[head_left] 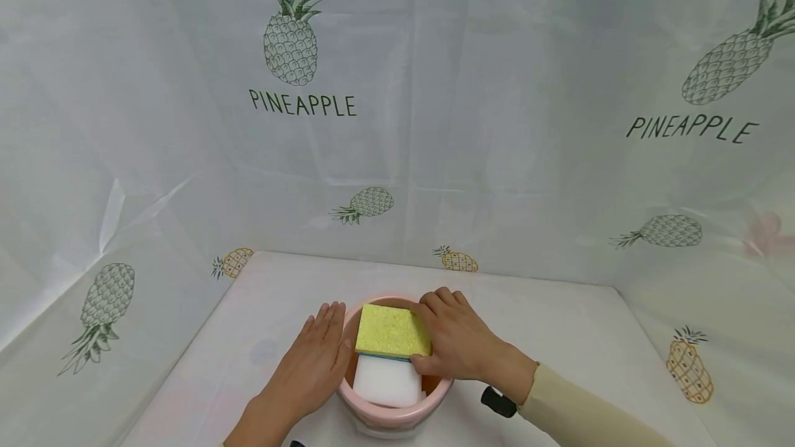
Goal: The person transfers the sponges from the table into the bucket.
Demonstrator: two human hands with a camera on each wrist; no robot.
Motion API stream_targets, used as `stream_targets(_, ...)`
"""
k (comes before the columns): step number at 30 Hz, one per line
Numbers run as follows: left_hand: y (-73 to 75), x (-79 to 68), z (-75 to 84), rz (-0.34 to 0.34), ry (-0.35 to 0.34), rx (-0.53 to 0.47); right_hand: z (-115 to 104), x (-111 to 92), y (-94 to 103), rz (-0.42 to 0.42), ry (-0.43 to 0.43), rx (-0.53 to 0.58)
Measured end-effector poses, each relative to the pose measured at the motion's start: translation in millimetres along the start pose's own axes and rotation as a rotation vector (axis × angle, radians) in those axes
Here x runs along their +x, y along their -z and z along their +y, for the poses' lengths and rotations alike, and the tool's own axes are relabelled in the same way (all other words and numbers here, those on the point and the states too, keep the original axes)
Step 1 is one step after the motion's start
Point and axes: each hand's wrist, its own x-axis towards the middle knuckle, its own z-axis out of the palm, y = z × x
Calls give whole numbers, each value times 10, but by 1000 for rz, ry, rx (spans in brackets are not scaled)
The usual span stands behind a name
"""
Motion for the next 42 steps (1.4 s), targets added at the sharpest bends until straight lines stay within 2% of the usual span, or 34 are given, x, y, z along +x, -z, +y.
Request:
stream_targets(7,-7,10,7,-1,9,-7,-10,21,4,-24,7,-21)
stream_targets(15,-25,37,17,-4,11,6,-3,-4,55,-75,-31,-3)
stream_targets(23,-18,48,31,-3,-1,24,22,-59,79,-52,-50,37)
stream_targets(26,-14,56,25,-12,15,24,40,-95,77,-2,-60,53)
stream_targets(29,-12,44,-4,-6,36,-13,76,-154,61,95,-84,64)
stream_targets(33,-22,-10,-99,38,55,-64,153,-276,-26,259,-171,95)
stream_targets(36,-36,-81,-210,87,76,-60,221,-403,-142,353,-262,102)
stream_targets(39,-56,-165,-358,134,110,-48,284,-566,-276,387,-358,105)
stream_targets(42,-91,-241,-531,168,128,-9,335,-762,-399,365,-467,116)
